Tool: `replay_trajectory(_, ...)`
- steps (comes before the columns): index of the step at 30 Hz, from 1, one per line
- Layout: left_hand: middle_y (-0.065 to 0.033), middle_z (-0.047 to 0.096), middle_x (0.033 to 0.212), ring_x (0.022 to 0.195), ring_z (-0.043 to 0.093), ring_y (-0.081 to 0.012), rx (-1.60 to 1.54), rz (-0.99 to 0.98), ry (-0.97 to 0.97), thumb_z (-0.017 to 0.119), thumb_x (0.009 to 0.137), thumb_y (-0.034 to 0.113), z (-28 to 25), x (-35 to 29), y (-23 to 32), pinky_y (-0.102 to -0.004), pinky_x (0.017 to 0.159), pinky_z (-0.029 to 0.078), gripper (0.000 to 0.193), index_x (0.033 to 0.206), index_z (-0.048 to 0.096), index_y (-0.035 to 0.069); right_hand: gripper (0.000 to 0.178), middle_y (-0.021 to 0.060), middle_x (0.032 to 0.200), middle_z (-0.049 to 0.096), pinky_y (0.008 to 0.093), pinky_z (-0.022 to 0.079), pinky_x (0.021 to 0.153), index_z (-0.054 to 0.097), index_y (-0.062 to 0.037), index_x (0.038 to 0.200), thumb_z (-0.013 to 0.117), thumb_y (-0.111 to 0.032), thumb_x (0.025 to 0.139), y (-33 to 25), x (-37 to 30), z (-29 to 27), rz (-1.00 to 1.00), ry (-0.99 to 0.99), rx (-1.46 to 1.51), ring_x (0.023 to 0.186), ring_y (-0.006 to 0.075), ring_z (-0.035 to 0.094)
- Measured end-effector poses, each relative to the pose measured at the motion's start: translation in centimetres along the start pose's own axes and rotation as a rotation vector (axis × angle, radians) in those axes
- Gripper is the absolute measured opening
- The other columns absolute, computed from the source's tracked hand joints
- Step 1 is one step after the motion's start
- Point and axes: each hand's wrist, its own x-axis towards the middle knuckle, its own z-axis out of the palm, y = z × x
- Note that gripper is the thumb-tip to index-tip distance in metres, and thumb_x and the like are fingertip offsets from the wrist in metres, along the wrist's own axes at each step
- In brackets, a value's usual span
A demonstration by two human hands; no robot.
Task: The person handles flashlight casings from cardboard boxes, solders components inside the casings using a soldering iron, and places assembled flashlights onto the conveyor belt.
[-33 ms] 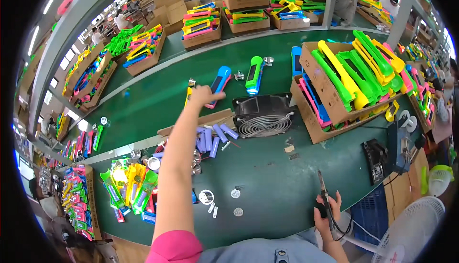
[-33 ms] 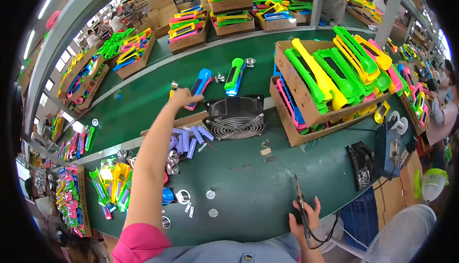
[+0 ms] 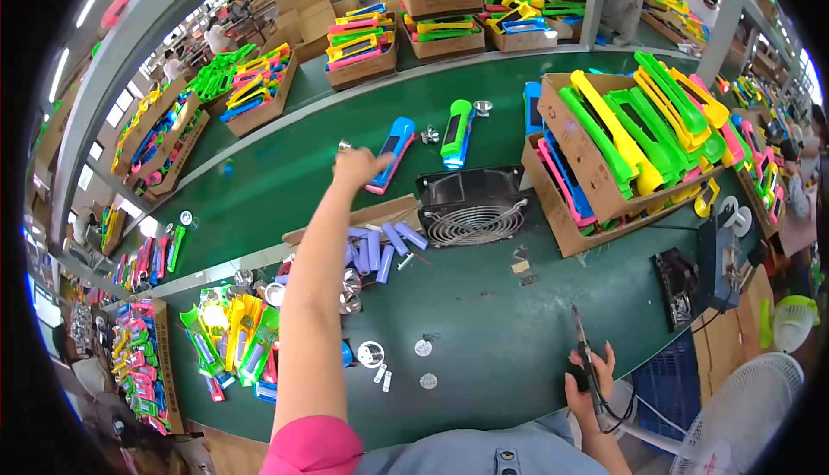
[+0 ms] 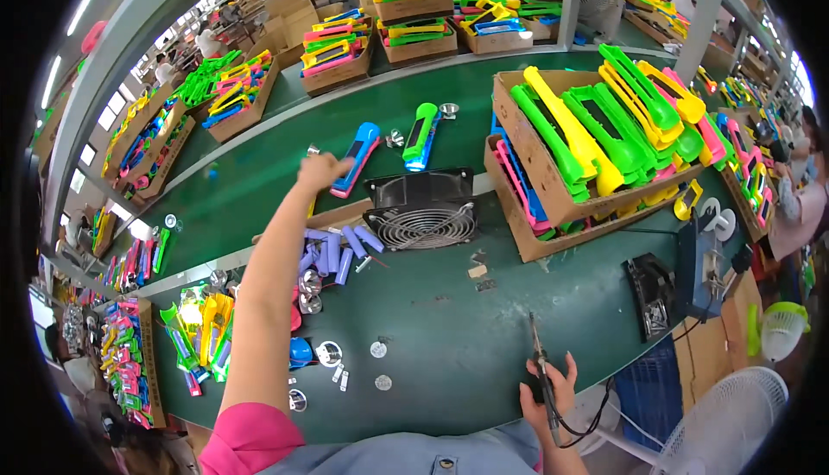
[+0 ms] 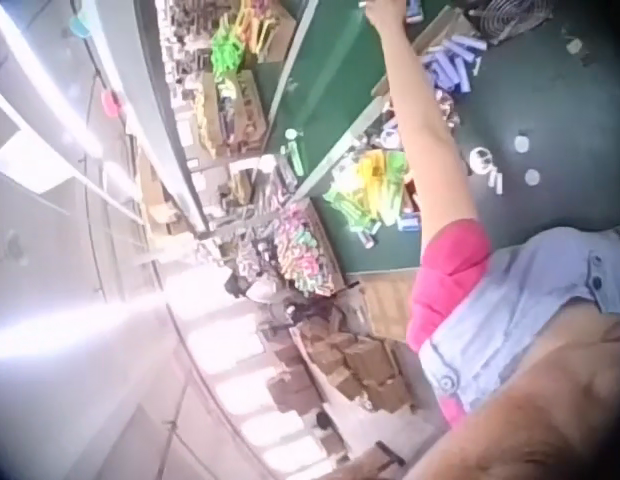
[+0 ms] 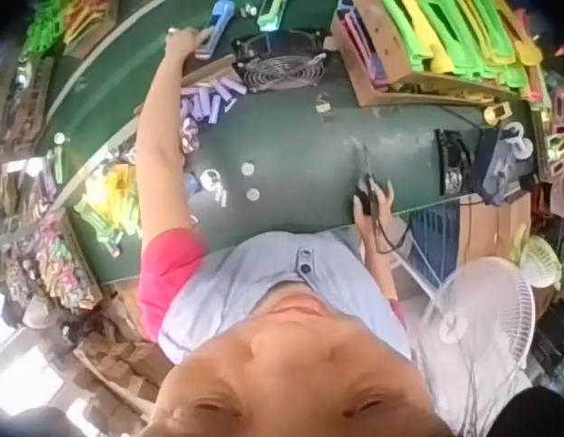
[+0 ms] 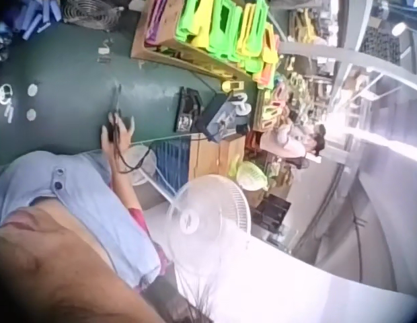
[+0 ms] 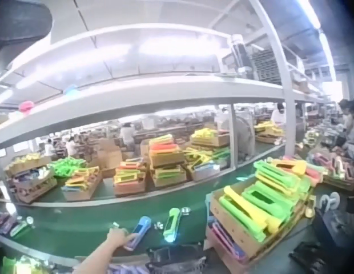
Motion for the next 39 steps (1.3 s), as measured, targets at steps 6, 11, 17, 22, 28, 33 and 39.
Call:
replay_trajectory(6, -0.0175, 0.053, 0.116, 0.106, 0.052, -0.0339, -0.075, -0.299, -0.117, 0.067, 0.066, 0.049, 3.0, -1.3, -7.6, -0.0409, 0.087, 0.044, 0.065, 0.109, 0.054, 0.003, 0.032, 0.0092, 0.085, 0.065, 0.0525, 0.019, 0.102, 0.045, -0.0039, 0.105, 0.059, -0.007, 0.076, -0.6, 0.2, -0.7, -0.009, 0.042, 0.07, 0.088, 0.0233, 0.063)
replay_trajectory(11, -0.0208, 0.052, 0.094, 0.088, 0.052, -0.0359, -0.016, -0.123, 0.511, 0.061, 0.077, 0.034, 1.5, -4.6, -8.3, -0.0428, 0.076, 0.044, 0.049, 0.106, 0.048, -0.004, 0.022, 0.0071, 0.085, 0.066, 0.0504, 0.02, 0.102, 0.051, -0.0057, 0.099, 0.059, -0.006, 0.078, -1.6, 3.1, -3.0, -0.11, 0.128, 0.152, 0.078, 0.0207, 0.063)
replay_trajectory(17, -0.02, 0.046, 0.108, 0.097, 0.045, -0.0349, -0.03, 0.565, 0.706, 0.062, 0.071, 0.004, -7.0, -20.6, 2.8, -0.041, 0.086, 0.038, 0.055, 0.12, 0.038, -0.003, 0.031, 0.0075, 0.088, 0.065, 0.0489, 0.022, 0.101, 0.051, -0.0067, 0.107, 0.06, -0.007, 0.078, -3.1, 14.9, -5.9, -0.385, 0.457, -0.033, 0.082, 0.0211, 0.062)
replay_trajectory(22, -0.0168, 0.05, 0.102, 0.093, 0.049, -0.0267, 0.233, 0.903, 0.304, 0.053, 0.075, 0.015, -4.4, -35.6, 7.3, -0.0367, 0.081, 0.04, 0.05, 0.117, 0.043, -0.009, 0.048, 0.0032, 0.111, 0.057, 0.0554, 0.01, 0.1, 0.041, -0.0144, 0.12, 0.062, -0.022, 0.078, -2.4, 25.4, -5.3, -0.323, 0.403, -0.176, 0.11, 0.0225, 0.05)
replay_trajectory(28, -0.0141, 0.048, 0.106, 0.098, 0.046, -0.0262, 0.084, 0.803, 0.046, 0.061, 0.073, 0.025, 1.5, -42.2, 7.4, -0.0367, 0.083, 0.038, 0.057, 0.119, 0.044, -0.005, 0.041, 0.0023, 0.094, 0.063, 0.0573, 0.022, 0.092, 0.042, -0.0213, 0.115, 0.059, -0.028, 0.078, 0.2, 31.0, -3.5, -0.41, 0.459, -0.344, 0.096, 0.0238, 0.057)
replay_trajectory(33, -0.01, 0.049, 0.103, 0.096, 0.045, -0.0264, -0.343, 0.602, 0.065, 0.067, 0.068, 0.021, -0.5, -41.7, 7.7, -0.0334, 0.076, 0.039, 0.04, 0.104, 0.057, 0.006, 0.041, -0.0027, 0.108, 0.061, 0.0494, 0.026, 0.096, 0.041, -0.0244, 0.12, 0.056, -0.022, 0.082, 3.2, 30.5, -6.4, -0.281, 0.403, -0.592, 0.102, 0.021, 0.055)
replay_trajectory(39, -0.0086, 0.053, 0.091, 0.09, 0.048, -0.026, -0.364, 0.772, 0.025, 0.06, 0.067, 0.006, 0.1, -41.2, 10.5, -0.0354, 0.075, 0.039, 0.015, 0.082, 0.063, 0.004, 0.043, 0.0021, 0.095, 0.064, 0.0323, 0.038, 0.085, 0.044, -0.0233, 0.118, 0.056, -0.013, 0.078, 1.8, 29.5, -6.4, -0.027, 0.213, -0.388, 0.092, 0.0203, 0.058)
